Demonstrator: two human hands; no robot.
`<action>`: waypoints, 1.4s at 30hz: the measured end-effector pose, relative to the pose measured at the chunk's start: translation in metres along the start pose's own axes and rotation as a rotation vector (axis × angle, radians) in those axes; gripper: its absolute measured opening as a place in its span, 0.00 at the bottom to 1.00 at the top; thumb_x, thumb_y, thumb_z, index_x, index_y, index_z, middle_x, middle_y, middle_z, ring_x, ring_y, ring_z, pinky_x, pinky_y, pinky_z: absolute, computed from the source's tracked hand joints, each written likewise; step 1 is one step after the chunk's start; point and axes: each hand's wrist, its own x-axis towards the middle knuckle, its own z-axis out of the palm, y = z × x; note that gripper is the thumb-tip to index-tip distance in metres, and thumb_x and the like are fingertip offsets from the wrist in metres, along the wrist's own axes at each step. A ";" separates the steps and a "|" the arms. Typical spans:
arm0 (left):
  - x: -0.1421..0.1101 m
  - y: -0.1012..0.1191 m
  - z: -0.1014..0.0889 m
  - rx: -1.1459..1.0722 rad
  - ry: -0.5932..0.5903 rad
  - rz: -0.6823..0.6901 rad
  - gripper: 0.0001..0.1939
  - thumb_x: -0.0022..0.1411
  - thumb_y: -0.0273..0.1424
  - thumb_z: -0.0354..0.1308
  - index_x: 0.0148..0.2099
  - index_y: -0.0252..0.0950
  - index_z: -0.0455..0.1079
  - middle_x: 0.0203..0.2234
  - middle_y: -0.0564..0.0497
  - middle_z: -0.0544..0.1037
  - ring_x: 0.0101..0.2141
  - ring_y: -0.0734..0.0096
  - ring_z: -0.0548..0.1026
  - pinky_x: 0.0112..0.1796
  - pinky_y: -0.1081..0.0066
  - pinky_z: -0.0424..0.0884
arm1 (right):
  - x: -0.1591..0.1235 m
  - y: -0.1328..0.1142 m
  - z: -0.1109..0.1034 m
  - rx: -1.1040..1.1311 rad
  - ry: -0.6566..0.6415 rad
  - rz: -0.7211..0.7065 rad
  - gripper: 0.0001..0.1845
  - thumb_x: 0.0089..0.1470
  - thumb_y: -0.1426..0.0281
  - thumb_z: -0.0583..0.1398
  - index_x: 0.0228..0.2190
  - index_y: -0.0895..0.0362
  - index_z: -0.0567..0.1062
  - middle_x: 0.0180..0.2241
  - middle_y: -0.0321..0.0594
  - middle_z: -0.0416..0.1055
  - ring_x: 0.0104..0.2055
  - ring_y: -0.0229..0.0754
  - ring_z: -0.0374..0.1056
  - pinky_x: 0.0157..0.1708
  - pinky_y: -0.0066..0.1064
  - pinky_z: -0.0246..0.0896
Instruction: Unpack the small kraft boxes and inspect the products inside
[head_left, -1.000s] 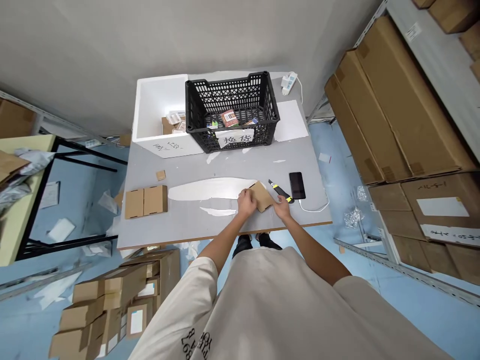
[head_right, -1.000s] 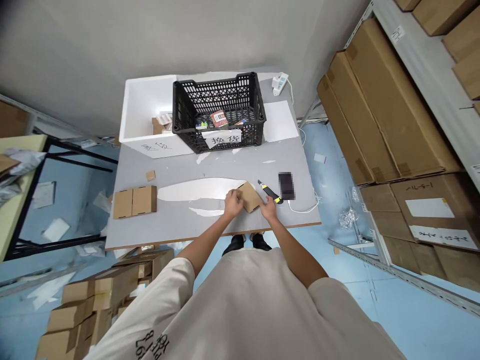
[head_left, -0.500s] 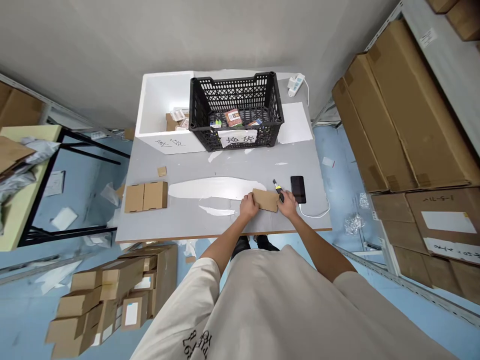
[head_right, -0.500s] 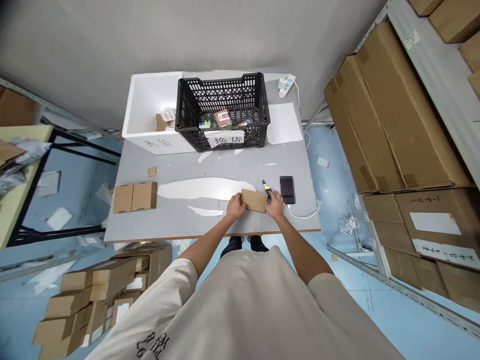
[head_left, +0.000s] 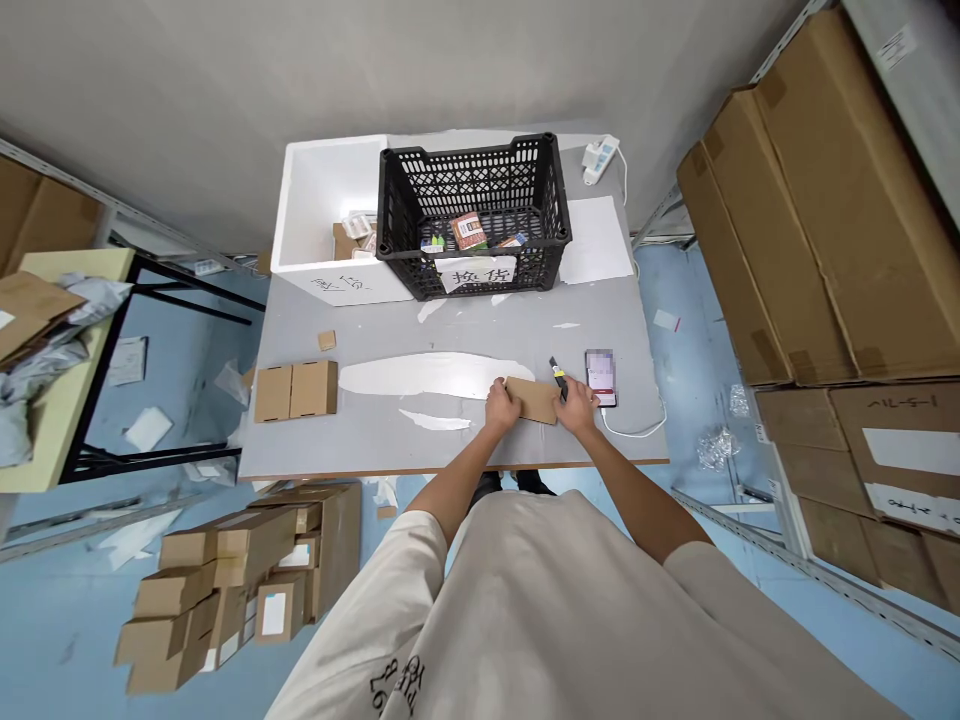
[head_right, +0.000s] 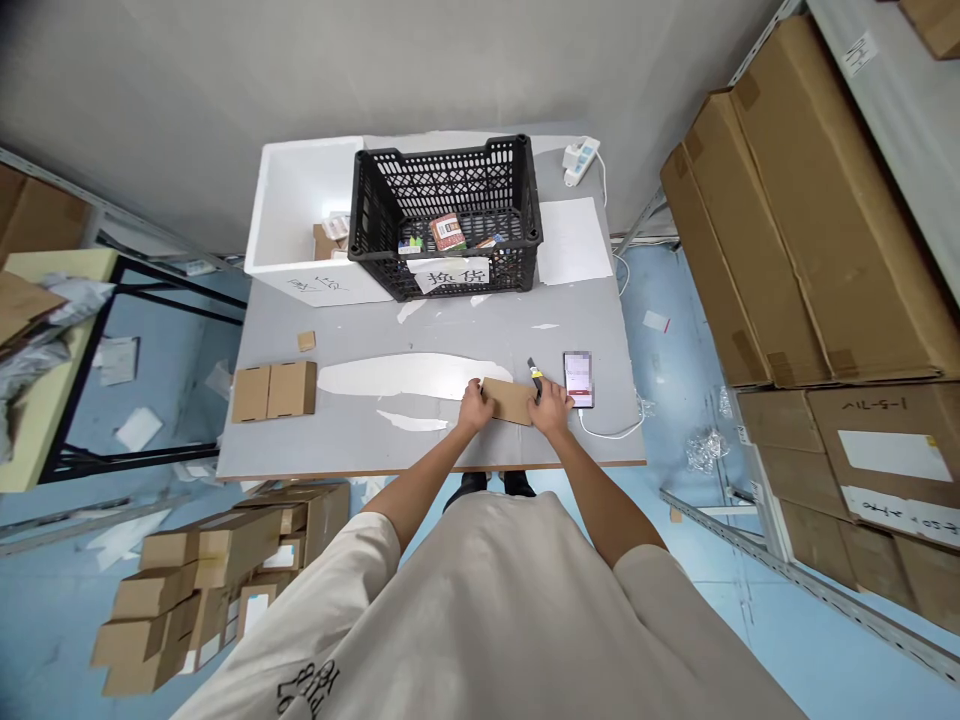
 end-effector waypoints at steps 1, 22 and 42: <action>0.001 0.000 0.000 -0.036 -0.013 -0.005 0.35 0.56 0.29 0.58 0.64 0.31 0.52 0.56 0.32 0.68 0.55 0.48 0.69 0.52 0.56 0.65 | 0.000 -0.003 0.001 0.027 -0.015 0.019 0.30 0.55 0.62 0.56 0.60 0.52 0.65 0.51 0.48 0.70 0.57 0.58 0.59 0.58 0.55 0.48; 0.013 -0.033 -0.036 -0.420 0.217 0.011 0.20 0.63 0.37 0.60 0.54 0.37 0.64 0.37 0.48 0.72 0.40 0.67 0.74 0.46 0.65 0.69 | 0.002 -0.037 0.008 0.618 0.118 0.026 0.27 0.55 0.57 0.59 0.53 0.57 0.72 0.39 0.45 0.74 0.39 0.46 0.71 0.49 0.44 0.67; 0.010 -0.019 -0.049 -0.377 0.121 0.032 0.12 0.66 0.37 0.54 0.49 0.39 0.70 0.45 0.46 0.77 0.45 0.63 0.75 0.50 0.61 0.69 | 0.002 -0.046 -0.001 0.557 -0.069 0.064 0.20 0.59 0.56 0.54 0.47 0.51 0.75 0.47 0.41 0.76 0.50 0.48 0.72 0.55 0.43 0.64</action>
